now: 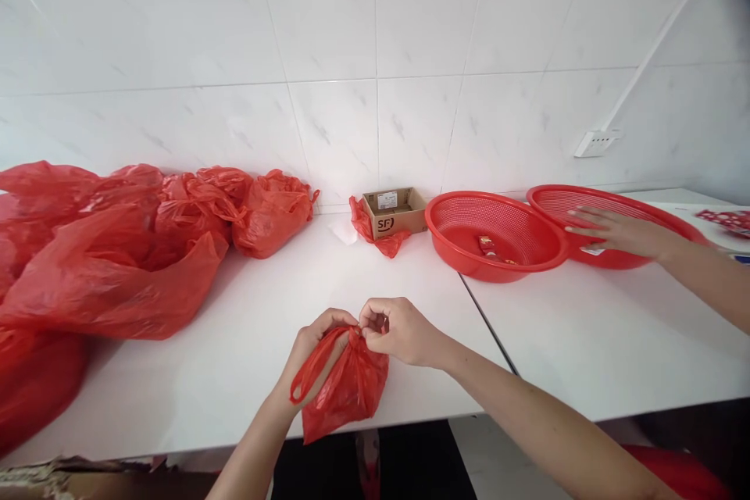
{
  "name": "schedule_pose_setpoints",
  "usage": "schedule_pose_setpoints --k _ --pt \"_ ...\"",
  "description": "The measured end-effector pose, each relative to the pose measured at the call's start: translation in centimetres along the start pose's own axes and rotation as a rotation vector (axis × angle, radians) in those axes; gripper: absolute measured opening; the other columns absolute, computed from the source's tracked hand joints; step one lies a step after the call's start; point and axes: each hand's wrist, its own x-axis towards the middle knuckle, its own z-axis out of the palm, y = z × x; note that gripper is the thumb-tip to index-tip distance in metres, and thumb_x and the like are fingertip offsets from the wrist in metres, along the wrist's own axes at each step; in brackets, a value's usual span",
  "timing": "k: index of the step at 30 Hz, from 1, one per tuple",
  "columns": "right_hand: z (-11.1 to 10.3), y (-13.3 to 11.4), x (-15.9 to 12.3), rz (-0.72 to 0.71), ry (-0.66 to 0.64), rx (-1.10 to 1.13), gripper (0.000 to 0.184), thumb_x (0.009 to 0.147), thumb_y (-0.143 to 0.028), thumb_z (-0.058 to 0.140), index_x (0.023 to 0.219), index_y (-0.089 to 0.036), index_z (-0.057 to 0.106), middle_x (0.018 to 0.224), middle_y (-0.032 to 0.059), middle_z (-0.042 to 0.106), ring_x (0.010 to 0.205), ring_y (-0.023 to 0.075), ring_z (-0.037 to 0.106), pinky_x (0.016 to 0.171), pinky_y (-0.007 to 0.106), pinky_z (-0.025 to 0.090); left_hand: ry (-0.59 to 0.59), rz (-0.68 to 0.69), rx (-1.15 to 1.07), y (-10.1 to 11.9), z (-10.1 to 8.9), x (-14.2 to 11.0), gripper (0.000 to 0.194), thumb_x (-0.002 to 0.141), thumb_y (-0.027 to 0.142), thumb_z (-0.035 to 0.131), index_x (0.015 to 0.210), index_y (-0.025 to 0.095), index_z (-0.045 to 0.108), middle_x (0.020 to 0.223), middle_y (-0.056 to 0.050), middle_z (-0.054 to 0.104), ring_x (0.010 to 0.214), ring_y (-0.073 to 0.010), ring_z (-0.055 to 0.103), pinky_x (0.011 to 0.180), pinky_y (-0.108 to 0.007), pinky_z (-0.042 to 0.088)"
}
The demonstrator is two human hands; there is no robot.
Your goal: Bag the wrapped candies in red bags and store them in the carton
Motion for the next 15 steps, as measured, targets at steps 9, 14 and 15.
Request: schedule_pose_setpoints --k 9,14,15 --pt "0.2 0.8 0.0 0.034 -0.083 0.146 0.003 0.076 -0.019 0.056 0.075 -0.018 0.059 0.068 -0.0035 0.055 0.062 0.0087 0.047 0.057 0.021 0.038 0.097 0.01 -0.085 -0.4 0.9 0.1 0.025 0.079 0.04 0.07 0.089 0.021 0.057 0.076 -0.001 0.066 0.065 -0.0155 0.06 0.06 -0.026 0.045" --pt "0.1 1.4 0.4 -0.253 0.123 -0.339 0.006 0.073 -0.014 0.053 0.072 -0.019 0.054 0.07 -0.0016 0.057 0.063 0.0112 0.048 0.059 0.024 0.037 -0.051 0.005 -0.093 -0.5 0.7 0.5 0.018 0.085 0.035 0.064 0.094 0.021 0.058 0.081 -0.001 0.066 0.067 -0.0139 0.058 0.061 -0.026 0.045" --pt "-0.1 1.5 0.5 -0.374 0.169 -0.5 0.007 0.073 -0.013 0.053 0.072 -0.019 0.055 0.071 -0.0001 0.059 0.065 0.0128 0.049 0.061 0.026 0.037 -0.068 0.014 -0.123 -0.5 0.8 0.6 0.016 0.086 0.035 0.063 0.093 0.021 0.058 0.081 0.0 0.065 0.066 -0.0128 0.057 0.061 -0.025 0.044"
